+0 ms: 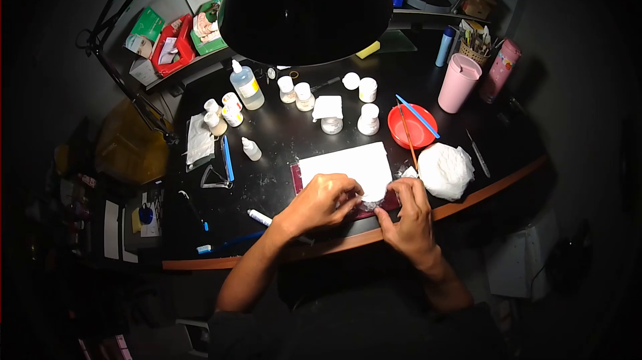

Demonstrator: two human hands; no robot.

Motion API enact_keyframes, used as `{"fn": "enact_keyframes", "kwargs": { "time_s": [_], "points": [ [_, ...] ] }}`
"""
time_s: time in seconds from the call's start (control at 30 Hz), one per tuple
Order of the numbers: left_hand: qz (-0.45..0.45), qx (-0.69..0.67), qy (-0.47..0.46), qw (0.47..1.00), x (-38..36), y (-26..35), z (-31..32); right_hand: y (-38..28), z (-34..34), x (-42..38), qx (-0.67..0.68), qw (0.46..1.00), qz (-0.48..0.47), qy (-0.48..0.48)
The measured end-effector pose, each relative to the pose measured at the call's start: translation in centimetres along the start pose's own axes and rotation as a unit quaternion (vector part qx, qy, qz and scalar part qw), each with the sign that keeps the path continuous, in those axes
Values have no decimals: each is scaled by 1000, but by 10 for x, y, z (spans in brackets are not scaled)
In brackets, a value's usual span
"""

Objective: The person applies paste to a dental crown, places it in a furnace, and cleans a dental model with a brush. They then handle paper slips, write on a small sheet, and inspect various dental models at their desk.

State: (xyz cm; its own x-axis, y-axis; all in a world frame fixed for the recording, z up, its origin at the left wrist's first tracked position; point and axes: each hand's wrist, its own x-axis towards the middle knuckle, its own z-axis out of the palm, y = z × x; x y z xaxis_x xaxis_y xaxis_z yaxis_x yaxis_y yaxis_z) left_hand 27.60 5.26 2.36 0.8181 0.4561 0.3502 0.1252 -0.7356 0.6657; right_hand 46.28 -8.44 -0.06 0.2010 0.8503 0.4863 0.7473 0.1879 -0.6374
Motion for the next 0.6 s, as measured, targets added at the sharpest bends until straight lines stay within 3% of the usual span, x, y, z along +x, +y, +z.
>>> {"fn": "enact_keyframes", "kwargs": {
  "time_s": [0.1, 0.23, 0.3, 0.4, 0.5, 0.53, 0.6],
  "points": [
    [-30, -25, 5, 999, 0, 2, -2, -2, -4, 16, -60, 995, -69, -39],
    [-5, -39, 32, 999, -4, -1, -1, -2, 12, 27, -2, 1000, -21, 13],
    [-1, -41, 45, 998, -6, -1, -2, -7, 12, 32, -66, 995, -73, 17],
    [-72, -34, -1, 997, -12, 4, -11, -5, 16, 39, -120, 981, -151, 26],
    [-44, 172, 49, 983, -23, 32, -35, -8, 18, 53, -110, 977, -179, 32],
    [-86, 165, 24, 982, -31, 27, -43, -6, 18, 60, -105, 979, -176, 27],
    [-119, 190, 60, 973, -44, 25, -55, -2, 18, 74, -96, 981, -170, 13]
  ]
}}
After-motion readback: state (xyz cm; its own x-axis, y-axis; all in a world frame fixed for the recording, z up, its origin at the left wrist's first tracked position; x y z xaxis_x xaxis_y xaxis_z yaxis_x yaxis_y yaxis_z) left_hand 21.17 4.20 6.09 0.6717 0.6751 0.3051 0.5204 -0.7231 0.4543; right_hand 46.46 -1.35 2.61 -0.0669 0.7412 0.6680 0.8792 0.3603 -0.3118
